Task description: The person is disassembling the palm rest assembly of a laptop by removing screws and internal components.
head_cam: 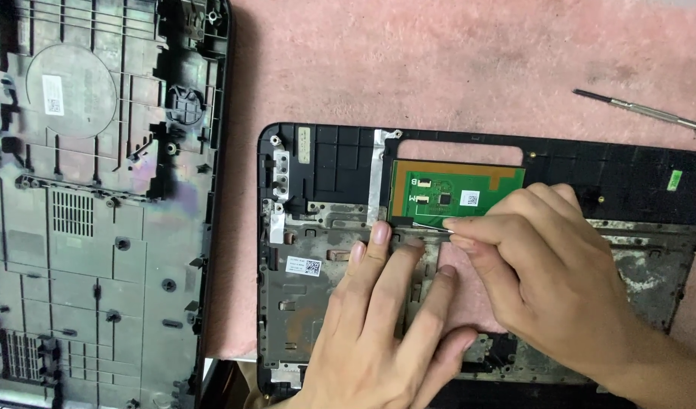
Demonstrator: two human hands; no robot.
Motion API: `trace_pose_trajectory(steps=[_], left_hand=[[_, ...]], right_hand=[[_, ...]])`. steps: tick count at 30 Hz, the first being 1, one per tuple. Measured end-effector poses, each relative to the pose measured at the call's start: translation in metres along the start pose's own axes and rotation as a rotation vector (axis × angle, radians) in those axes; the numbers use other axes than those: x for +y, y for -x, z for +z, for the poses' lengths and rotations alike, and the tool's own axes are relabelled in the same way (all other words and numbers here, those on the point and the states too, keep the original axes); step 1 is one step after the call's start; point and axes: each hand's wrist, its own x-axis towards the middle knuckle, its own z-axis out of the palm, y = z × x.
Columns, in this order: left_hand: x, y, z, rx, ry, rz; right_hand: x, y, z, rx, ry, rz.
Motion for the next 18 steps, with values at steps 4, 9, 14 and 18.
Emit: trace_pose_trajectory(steps=[4, 9, 14, 18], left_hand=[[0.0, -0.001, -0.002, -0.02, 0.001, -0.003], [0.007, -0.004, -0.001, 0.029, 0.006, -0.045], [0.004, -0.004, -0.005, 0.041, 0.029, -0.052], [0.003, -0.003, -0.005, 0.041, 0.06, -0.043]], right_hand=[[-0.004, -0.005, 0.005, -0.069, -0.018, -0.048], [-0.011, -0.002, -0.005, 0.087, 0.055, -0.101], [-0.02, -0.016, -0.015, 0.177, 0.067, 0.026], [-0.015, -0.015, -0.012, 0.168, 0.09, -0.015]])
